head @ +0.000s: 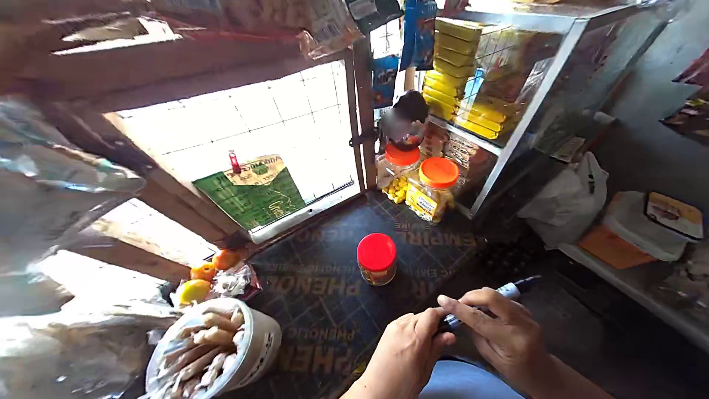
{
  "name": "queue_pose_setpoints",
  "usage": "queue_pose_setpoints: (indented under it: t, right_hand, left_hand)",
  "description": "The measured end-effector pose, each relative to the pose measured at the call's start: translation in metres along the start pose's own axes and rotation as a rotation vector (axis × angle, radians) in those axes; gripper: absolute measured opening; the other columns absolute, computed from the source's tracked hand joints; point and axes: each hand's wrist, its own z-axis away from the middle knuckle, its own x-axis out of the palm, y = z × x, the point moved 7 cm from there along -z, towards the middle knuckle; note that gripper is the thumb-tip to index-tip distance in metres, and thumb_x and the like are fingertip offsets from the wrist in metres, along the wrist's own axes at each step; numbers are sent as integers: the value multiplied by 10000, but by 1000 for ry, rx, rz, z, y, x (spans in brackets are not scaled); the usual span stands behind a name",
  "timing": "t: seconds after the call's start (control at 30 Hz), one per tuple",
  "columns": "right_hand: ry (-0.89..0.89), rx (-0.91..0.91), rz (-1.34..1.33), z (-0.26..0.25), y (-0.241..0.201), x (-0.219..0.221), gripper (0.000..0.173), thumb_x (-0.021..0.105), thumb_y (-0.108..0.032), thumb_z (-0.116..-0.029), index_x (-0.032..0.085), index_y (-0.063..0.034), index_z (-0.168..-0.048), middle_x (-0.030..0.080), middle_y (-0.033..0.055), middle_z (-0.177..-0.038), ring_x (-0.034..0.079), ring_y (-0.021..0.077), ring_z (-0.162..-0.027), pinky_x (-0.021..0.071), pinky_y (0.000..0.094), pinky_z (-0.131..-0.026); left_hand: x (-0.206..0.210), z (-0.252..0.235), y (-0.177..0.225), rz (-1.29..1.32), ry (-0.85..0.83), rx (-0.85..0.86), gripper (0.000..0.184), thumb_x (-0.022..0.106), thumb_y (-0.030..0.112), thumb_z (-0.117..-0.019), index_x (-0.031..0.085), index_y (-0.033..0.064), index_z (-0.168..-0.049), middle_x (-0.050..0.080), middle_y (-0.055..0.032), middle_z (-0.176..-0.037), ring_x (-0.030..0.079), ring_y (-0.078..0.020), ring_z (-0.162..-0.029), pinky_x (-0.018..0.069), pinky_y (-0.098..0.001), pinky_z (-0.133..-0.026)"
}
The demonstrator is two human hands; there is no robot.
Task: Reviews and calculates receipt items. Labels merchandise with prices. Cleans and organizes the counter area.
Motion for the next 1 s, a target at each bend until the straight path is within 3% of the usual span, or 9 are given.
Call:
queue_pose_setpoints:
  t: [0.2,0.37,0.47,0.53,0.67,0.8,0.9,0.97,1.0]
  right_hand:
    - [-87,-85,-160,-38,22,43,191,603,-112,-1010,738,-137,-1142,641,64,-970,624,89,-922,503,148,-831]
    - [-218,-130,-5,-97,80,64,90,556,-52,-943,639,-40,-912,697,130,-939,703,220,-832,596,334,-697]
    - [-214,-128,117,-135,129,59,123,596,-72,-926,600,6,-830,677,184,-1043,708,268,-836,599,382,-641]
    - [-214,-169,171,-151,147,58,112,610,-55,-909,604,9,-817,680,200,-1091,715,293,-894,601,390,-683]
    - [-166,-156,255,-190,167,68,134,639,-50,-951,619,55,-870,639,253,-1280,693,389,-1050,584,494,-844]
    - [-121,-139,230,-220,173,73,232,635,-184,-1005,623,30,-915,534,239,-1449,657,370,-1128,555,501,-880]
    - [-76,-270,-101,-207,151,73,201,650,-175,-993,686,23,-999,700,179,-1222,702,248,-1108,591,399,-938]
    - [-94,-343,-280,-195,142,80,189,635,-201,-1010,671,-27,-1073,763,88,-991,732,113,-864,611,273,-762]
    - [-124,-339,-344,-192,143,83,207,610,-227,-1032,651,-40,-1109,766,68,-967,718,74,-792,593,231,-705]
  left_hand:
    - [-19,-12,-32,-87,123,-102,388,391,344,-1104,601,21,-1067,616,-73,-753,625,-124,-656,542,-242,-632]
    - [-41,-9,-54,-233,281,-279,637,393,607,-1036,654,97,-1315,673,-53,-881,633,-155,-759,548,-332,-685]
    - [-69,16,-70,-361,506,-391,631,594,614,-945,626,112,-1326,647,-61,-971,622,-123,-882,538,-265,-762]
    - [-70,31,-85,-405,556,-458,758,724,602,-839,568,86,-1372,614,-98,-1101,598,-121,-1010,513,-237,-843]
    - [-46,44,-110,-370,536,-550,1033,802,608,-737,433,-18,-1471,550,-224,-1393,546,-234,-1282,502,-355,-1007]
    - [-30,36,-125,-303,545,-553,1157,838,587,-708,315,-31,-1534,498,-225,-1486,500,-263,-1368,458,-422,-1089]
    - [-22,28,-135,-184,576,-565,1168,887,497,-694,307,-58,-1542,500,-218,-1498,498,-211,-1390,431,-364,-1145]
    - [-19,21,-138,-170,609,-559,1093,905,435,-697,378,-80,-1505,545,-228,-1448,554,-188,-1338,455,-319,-1122]
    - [-18,17,-140,-185,612,-557,1061,907,424,-696,411,-83,-1485,567,-229,-1422,575,-195,-1313,469,-321,-1109]
